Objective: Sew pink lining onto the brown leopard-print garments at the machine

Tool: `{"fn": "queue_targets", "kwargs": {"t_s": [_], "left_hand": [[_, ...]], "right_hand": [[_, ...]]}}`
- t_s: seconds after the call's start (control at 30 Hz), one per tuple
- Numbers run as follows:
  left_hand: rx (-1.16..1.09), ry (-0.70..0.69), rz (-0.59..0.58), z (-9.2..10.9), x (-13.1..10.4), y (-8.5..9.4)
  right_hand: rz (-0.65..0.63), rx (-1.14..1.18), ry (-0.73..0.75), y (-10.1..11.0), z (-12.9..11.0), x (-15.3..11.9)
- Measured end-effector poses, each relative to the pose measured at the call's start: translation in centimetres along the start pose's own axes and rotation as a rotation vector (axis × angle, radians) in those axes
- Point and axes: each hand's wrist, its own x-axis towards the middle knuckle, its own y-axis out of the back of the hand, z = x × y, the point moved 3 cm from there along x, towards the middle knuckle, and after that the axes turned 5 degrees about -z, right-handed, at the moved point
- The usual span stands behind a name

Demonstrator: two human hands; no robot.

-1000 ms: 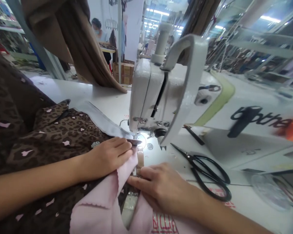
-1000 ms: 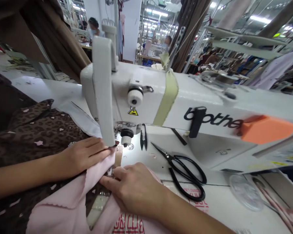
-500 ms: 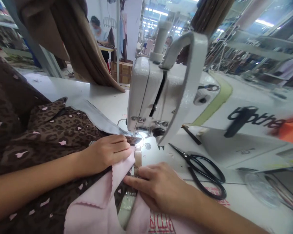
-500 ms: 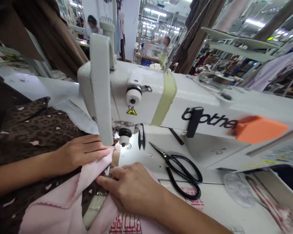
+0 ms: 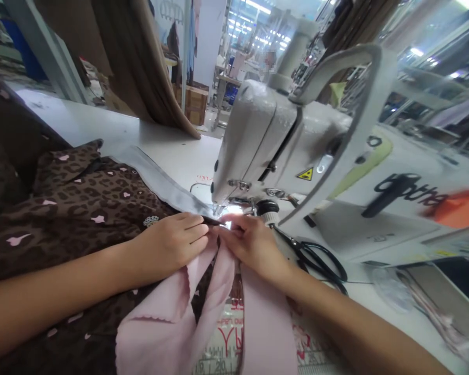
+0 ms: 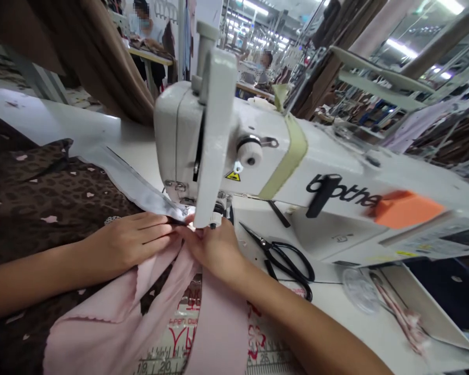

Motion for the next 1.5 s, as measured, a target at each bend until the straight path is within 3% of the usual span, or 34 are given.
{"fn": "queue_targets", "kwargs": {"t_s": [0.1,0.2,0.3,0.37,0.63,0.83,1.03,1.2,1.5], "left_hand": [[-0.014,0.02,-0.012,0.0,-0.1,-0.2],[-0.022,0.029,-0.013,0.1,-0.2,-0.1],[-0.035,0.029,-0.006,0.3,-0.4,-0.2],[-0.04,0.038,-0.007,0.3,-0.5,-0.4],[-0.006,0.086,-0.056,-0.2,0.0,-1.0],[0.01,0.104,-0.059,-0.3,0.0,-1.0],[0.031,0.035,0.025,-0.1,0.1,-0.5],[0.037,0.087,-0.03,-0.2,0.3,-0.6],[0.088,0.085,-0.045,-0.3,0.4,-0.7]], "right_hand": [[-0.011,-0.066,0.147,-0.4,-0.7,-0.3],[-0.049,-0.359,0.272,-0.8,-1.4,-1.2],[-0.117,-0.607,0.301,-1.1,-1.8,-2.0],[-0.16,-0.654,0.286,-1.1,-2.0,-2.1],[-0.249,-0.656,0.173,-0.9,-1.7,-0.9],[-0.142,-0.638,0.217,-1.3,-1.1,-1.2],[-0.08,-0.62,0.278,-1.3,-0.4,-1.4],[-0.036,-0.561,0.286,-1.1,-0.4,-1.1],[-0.152,-0.591,0.244,-0.9,-0.8,-1.1]]}}
